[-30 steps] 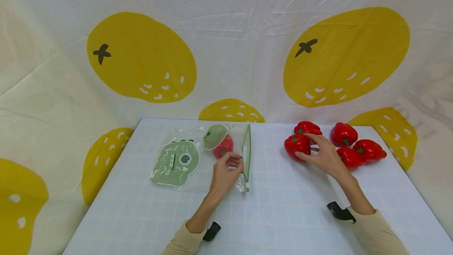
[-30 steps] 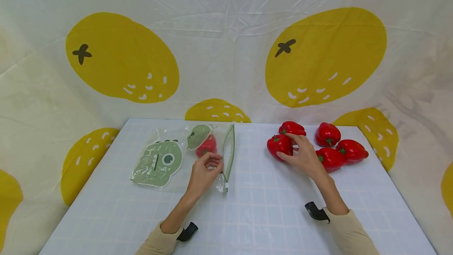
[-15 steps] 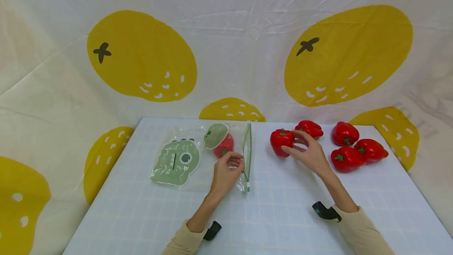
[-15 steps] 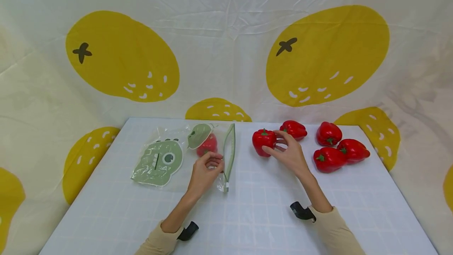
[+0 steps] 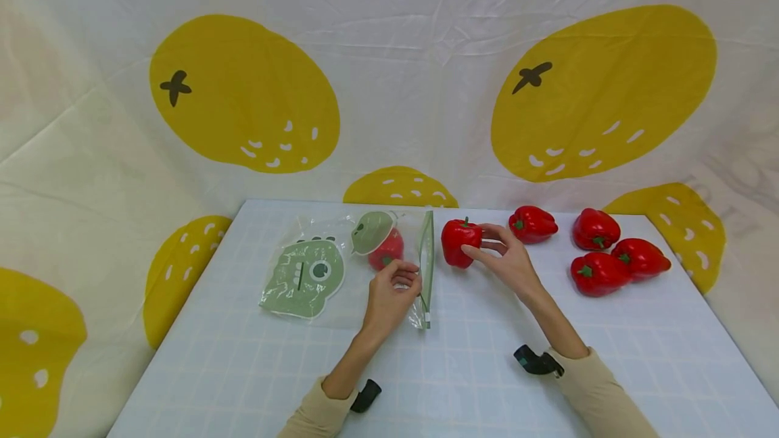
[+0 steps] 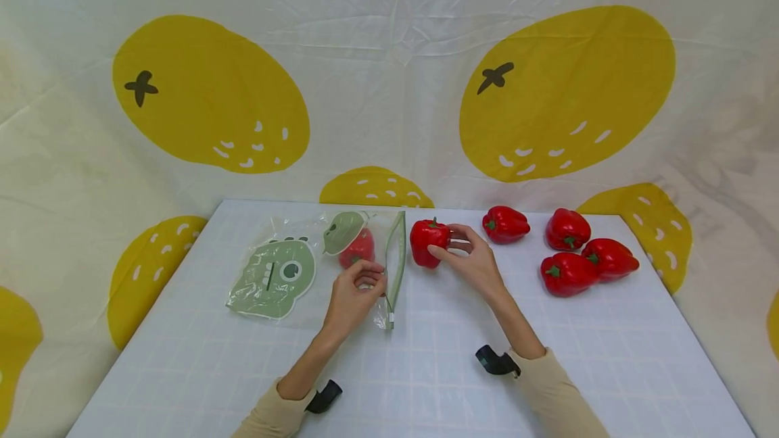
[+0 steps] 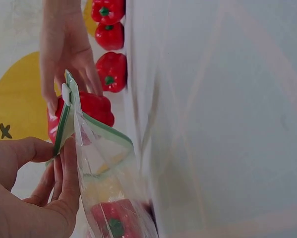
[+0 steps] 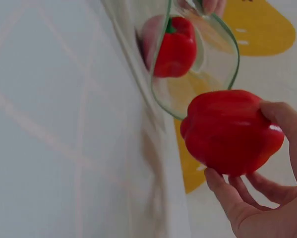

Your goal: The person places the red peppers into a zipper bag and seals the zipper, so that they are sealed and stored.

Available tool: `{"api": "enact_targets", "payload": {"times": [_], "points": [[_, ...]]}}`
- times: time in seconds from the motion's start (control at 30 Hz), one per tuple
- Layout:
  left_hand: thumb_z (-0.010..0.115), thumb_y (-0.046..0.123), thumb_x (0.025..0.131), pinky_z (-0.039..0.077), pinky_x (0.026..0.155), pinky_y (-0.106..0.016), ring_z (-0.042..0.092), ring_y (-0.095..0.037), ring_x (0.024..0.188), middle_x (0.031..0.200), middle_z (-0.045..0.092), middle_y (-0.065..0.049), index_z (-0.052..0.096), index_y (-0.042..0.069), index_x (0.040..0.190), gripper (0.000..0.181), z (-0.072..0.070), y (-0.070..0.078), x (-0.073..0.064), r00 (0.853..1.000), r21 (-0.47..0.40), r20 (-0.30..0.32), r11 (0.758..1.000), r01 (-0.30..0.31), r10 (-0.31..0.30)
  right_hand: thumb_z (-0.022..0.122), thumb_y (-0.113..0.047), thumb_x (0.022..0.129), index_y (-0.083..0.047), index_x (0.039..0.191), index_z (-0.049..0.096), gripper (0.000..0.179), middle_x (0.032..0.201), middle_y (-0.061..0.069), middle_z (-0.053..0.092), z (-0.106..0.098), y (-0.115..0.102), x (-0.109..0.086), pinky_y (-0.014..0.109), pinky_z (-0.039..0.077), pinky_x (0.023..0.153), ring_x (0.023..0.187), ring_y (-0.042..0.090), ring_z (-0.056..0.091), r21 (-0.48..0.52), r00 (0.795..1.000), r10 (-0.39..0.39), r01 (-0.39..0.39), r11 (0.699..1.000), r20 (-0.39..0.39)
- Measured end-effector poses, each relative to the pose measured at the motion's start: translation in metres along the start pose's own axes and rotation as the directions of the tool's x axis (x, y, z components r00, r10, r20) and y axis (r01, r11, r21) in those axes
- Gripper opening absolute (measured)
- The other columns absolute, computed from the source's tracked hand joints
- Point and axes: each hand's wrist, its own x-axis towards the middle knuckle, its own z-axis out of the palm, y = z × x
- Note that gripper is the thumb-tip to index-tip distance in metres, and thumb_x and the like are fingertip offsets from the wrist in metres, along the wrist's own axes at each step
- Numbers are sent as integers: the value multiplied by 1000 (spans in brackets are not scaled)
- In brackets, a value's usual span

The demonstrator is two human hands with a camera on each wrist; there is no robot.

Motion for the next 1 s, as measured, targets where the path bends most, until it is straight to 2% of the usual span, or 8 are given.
{"api": "enact_targets", "payload": {"times": [0.2,0.43,0.63,1.0], "points": [[68,-10,89,53,68,-12,68,-34,81,90,70,-21,68,-9,100,12,0,13,-3,1000,19,6,999,28,-28,82,-48,84,-15,150,47,81,148,12,52,13,-3,4,49,53,102,132,34,53,40,999,30,-31,999,31],[72,0,90,57,73,-18,69,-22,82,93,72,-10,71,1,103,13,-2,0,0,1000,11,11,1000,-14,13,79,-49,87,-15,150,46,79,148,14,52,28,-4,5,49,50,105,133,35,52,16,997,54,-55,998,61],[72,2,91,59,76,-22,69,-19,83,95,72,-7,71,2,104,13,-3,0,0,999,47,17,998,-39,39,79,-49,88,-15,148,48,76,146,14,53,40,-5,5,48,51,105,132,35,53,23,994,61,-63,998,90],[72,4,92,60,77,-23,69,-18,84,97,72,-7,70,4,106,13,-4,3,-1,998,71,41,996,-52,50,78,-51,87,-13,147,49,78,143,15,56,58,-9,7,45,54,101,129,35,56,33,991,80,-84,996,109]]}}
